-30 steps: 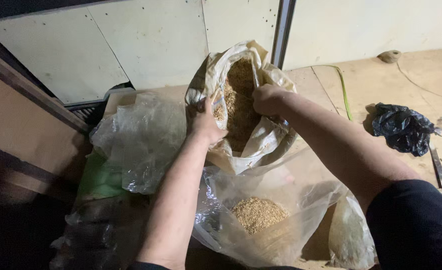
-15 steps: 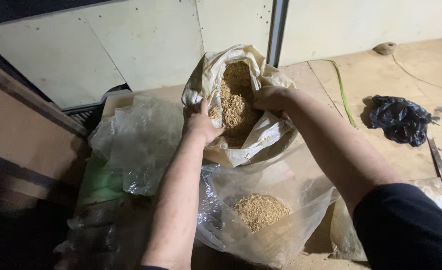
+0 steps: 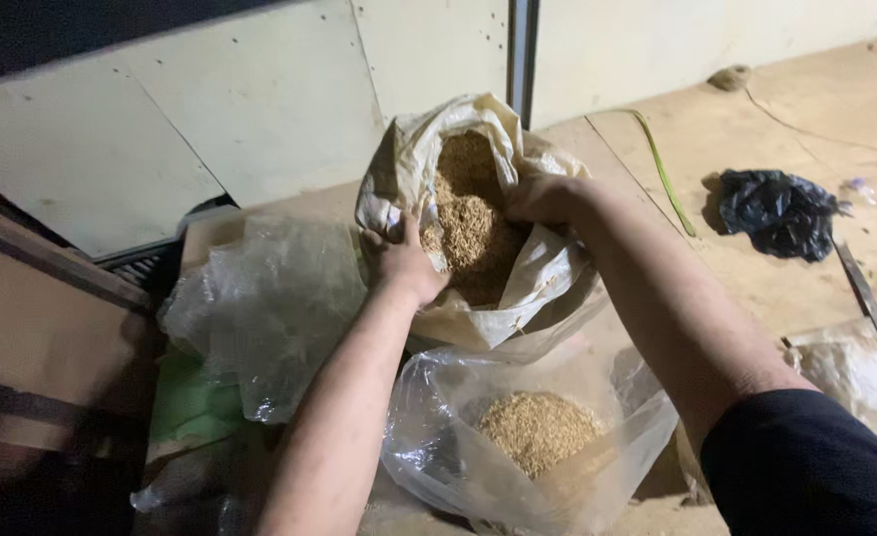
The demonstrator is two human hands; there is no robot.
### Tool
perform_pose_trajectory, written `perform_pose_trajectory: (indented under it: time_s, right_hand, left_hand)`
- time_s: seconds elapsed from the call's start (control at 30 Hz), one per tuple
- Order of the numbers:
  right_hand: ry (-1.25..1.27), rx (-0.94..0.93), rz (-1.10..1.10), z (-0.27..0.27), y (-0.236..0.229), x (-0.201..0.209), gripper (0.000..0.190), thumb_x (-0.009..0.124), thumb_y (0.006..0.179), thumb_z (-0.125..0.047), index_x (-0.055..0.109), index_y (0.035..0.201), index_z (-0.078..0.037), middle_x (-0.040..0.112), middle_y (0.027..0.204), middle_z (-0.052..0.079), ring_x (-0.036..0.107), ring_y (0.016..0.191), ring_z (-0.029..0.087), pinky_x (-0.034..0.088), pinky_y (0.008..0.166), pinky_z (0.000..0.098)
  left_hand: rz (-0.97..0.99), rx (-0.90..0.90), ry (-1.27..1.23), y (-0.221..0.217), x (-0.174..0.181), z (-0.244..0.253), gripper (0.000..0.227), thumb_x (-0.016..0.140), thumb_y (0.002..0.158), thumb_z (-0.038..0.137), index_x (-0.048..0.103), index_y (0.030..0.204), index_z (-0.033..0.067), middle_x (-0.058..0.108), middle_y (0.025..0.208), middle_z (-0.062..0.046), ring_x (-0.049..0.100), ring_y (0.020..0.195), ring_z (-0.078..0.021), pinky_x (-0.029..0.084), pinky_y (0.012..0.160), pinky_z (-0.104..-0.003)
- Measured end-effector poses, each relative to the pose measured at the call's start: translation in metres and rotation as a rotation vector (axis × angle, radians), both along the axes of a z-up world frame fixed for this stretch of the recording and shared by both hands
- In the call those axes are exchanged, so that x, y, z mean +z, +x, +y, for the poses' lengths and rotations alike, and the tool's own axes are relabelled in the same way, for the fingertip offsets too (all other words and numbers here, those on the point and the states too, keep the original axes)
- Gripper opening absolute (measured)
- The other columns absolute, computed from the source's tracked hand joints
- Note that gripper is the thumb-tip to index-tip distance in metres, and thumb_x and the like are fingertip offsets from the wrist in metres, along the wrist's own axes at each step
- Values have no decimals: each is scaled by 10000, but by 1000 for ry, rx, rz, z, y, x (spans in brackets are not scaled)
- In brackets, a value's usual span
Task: The person scoops grains from a large sack using a green scoop and pours them into a clear plastic bag. The person repeats this action multiple times to fill the bag.
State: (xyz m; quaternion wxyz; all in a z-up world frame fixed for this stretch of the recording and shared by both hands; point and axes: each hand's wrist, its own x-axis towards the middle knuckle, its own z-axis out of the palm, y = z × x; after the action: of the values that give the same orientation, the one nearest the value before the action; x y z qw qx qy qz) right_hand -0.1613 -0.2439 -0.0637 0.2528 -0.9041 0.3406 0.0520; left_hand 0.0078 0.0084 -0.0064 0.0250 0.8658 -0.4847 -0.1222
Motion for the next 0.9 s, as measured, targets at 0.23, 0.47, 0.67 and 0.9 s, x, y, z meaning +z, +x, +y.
perform_pose_trajectory:
  time_s: [0.23,0.47,0.67,0.9]
  right_hand:
    - [-40,-13,-69,-6,-18,-8,489,624,908,-294,636,1370,-134,665,1306,149,648,1164,279,493,1053,384]
    - [46,-142,-236,13,-31,1,664,664,883,-270,451,1501,-154,711,1284,172,680,1160,281,532,1035,393]
    - [9,-147,-110,31,-23,27,534,625,934,-439,673,1402,-189,710,1308,145,654,1147,253,469,1073,379]
    - [-201,-143,-334,63,-14,55,859,728,852,-373,346,1583,-134,601,1290,254,575,1123,364,473,917,462]
  left_hand:
    - [18,-10,-12,-8,2,6,1294,815,828,516,-165,1619,216,-72,1533,-529,104,1492,-610,266,1217,-516]
    - [-9,-21,-46,-4,-16,4,1304,819,805,523,-140,1632,212,7,1513,-556,92,1494,-612,265,1227,-526]
    - [-110,-94,-143,0,-12,2,1295,852,793,487,-109,1589,138,174,1577,-352,128,1464,-669,204,1238,-549]
    - [483,-40,-162,13,33,25,1146,827,811,287,33,1637,261,335,1650,-165,431,1462,-329,365,1197,-488]
